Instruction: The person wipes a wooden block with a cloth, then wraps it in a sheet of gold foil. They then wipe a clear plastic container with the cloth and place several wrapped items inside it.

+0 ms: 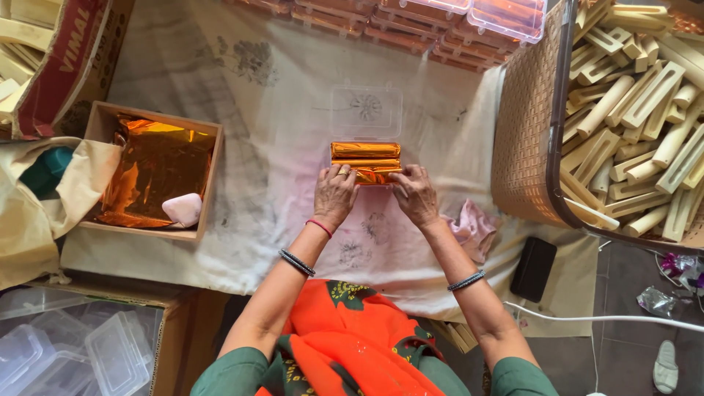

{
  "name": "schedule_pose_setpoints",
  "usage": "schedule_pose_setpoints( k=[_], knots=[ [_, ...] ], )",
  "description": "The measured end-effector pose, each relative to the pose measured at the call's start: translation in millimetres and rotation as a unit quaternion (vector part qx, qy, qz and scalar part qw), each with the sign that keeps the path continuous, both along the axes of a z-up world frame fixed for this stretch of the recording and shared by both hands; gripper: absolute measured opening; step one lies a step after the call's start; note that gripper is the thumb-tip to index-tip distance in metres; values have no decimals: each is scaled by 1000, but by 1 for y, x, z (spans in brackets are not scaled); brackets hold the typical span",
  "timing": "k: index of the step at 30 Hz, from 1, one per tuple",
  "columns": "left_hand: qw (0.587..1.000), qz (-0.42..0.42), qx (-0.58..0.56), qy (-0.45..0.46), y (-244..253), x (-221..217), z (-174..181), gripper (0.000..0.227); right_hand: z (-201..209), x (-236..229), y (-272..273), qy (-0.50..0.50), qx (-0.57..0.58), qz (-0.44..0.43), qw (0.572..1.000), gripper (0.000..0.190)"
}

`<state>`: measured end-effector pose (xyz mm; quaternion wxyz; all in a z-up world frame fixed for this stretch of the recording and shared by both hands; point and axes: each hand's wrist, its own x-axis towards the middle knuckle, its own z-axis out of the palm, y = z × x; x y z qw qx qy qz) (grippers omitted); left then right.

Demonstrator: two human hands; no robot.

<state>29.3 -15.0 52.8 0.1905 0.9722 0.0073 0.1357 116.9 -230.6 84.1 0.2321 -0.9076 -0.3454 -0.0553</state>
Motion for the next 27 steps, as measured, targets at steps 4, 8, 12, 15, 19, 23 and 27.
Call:
schedule_pose_setpoints(
  k=[4, 8, 12, 15, 19, 23, 27],
  knots=[
    [1000, 1, -3, -18, 0, 1, 0, 38, -4, 3, 1, -23, -40, 18, 999, 31],
    [999, 11, 21, -21, 0, 1, -1, 47, 2, 5, 5, -22, -100, 13, 995, 35],
    [999, 4, 31, 35, 0, 5, 3, 43, 21, 9, 19, 10, -157, -14, 987, 32],
    [998, -3, 29, 63, -1, 8, -6, 38, 17, 19, 19, 23, -204, -15, 979, 33],
    [997, 13, 56, 43, -8, 7, -17, 43, 8, 27, 13, 36, -172, 32, 984, 32],
    [996, 20, 89, 4, -10, 7, -27, 49, -1, 25, 8, 32, -148, 42, 988, 30],
    [995, 6, 93, 39, -6, 10, -19, 45, 1, 25, 6, 43, -137, 47, 989, 28]
  ],
)
